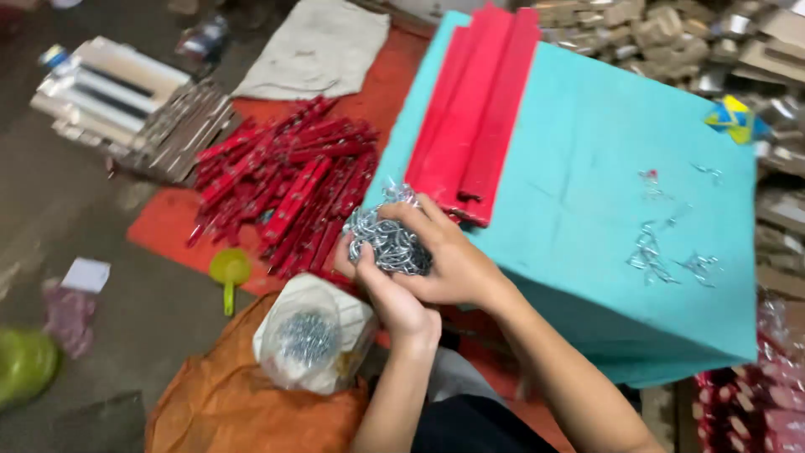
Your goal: Attach metal hooks to red bars and stack the completed bars in a box.
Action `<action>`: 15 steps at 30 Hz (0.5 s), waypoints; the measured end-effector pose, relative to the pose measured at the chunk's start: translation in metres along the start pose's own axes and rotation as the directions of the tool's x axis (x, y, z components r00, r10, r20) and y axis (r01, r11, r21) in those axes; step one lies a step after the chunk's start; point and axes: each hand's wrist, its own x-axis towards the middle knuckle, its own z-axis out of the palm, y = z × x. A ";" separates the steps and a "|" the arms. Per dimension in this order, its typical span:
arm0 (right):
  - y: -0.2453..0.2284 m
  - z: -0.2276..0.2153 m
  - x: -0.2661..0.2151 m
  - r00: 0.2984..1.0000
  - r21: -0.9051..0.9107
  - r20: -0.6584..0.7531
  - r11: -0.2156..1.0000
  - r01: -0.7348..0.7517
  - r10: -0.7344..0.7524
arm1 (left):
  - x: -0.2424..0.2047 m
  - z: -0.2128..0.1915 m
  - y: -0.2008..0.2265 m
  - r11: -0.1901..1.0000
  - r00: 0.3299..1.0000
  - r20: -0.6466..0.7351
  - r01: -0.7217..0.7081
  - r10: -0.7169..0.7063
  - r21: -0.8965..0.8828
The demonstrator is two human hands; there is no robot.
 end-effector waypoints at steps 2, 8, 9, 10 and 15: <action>0.021 -0.048 -0.021 0.991 -0.058 -0.129 0.998 -0.029 0.022 | -0.028 0.047 -0.036 0.996 0.991 0.135 -0.032 0.020 0.087; 0.071 -0.160 -0.121 0.874 -0.158 -0.459 0.954 -0.256 0.158 | -0.088 0.098 -0.167 0.920 0.851 0.510 -0.091 -0.128 0.382; 0.079 -0.175 -0.136 0.856 -0.155 -0.479 0.941 -0.300 0.194 | -0.098 0.105 -0.183 0.885 0.823 0.537 -0.097 -0.186 0.455; 0.088 -0.196 -0.143 0.846 -0.167 -0.497 0.936 -0.309 0.191 | -0.096 0.118 -0.206 0.886 0.809 0.553 -0.092 -0.199 0.454; 0.129 -0.265 -0.198 0.767 -0.151 -0.511 0.838 -0.524 0.388 | -0.080 0.135 -0.300 0.752 0.545 0.706 -0.193 -0.453 0.631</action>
